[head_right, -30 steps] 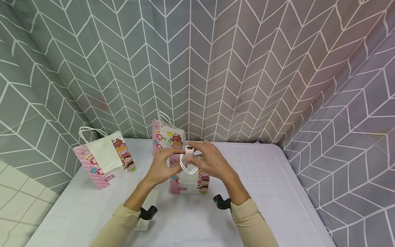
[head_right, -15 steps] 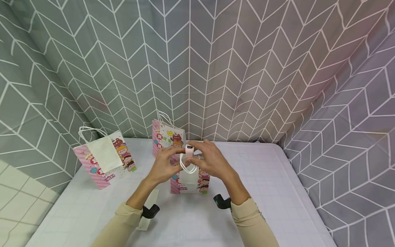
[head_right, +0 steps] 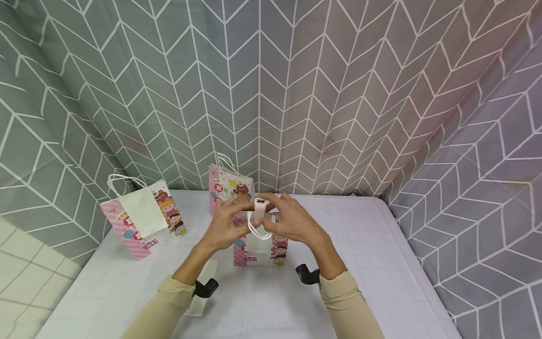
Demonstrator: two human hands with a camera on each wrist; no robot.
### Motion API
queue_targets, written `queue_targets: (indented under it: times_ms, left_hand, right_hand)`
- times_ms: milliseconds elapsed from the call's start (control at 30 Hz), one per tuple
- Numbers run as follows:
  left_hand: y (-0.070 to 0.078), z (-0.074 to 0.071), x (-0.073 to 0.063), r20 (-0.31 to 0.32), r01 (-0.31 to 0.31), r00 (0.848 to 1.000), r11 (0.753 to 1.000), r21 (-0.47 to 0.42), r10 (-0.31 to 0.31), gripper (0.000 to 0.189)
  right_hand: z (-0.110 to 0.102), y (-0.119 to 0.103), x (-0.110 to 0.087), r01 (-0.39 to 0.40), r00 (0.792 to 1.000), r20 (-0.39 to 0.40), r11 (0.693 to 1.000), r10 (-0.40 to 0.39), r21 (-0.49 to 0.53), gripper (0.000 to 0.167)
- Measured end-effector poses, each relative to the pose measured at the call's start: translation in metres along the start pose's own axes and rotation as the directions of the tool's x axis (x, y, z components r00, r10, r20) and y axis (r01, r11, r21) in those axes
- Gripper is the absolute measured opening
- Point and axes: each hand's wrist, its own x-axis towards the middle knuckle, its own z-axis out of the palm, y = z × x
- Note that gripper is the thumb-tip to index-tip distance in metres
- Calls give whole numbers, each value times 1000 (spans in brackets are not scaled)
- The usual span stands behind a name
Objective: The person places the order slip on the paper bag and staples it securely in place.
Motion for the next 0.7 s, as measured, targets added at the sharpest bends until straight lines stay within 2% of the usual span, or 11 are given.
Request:
queue_targets:
  times_ms: [233, 533, 700]
  left_hand:
    - [-1, 0, 0, 13, 2, 1000, 1000, -7, -2, 43]
    - [-3, 1, 0, 8, -12, 1000, 1000, 12, 12, 46]
    - [-2, 1, 1, 1, -26, 1000, 999, 19, 26, 45]
  right_hand:
    - [4, 3, -1, 19, 1000, -14, 1000, -19, -8, 58]
    - [10, 8, 1, 129, 990, -55, 990, -132, -55, 56]
    - [11, 11, 1, 155, 985, -67, 986, -159, -63, 56]
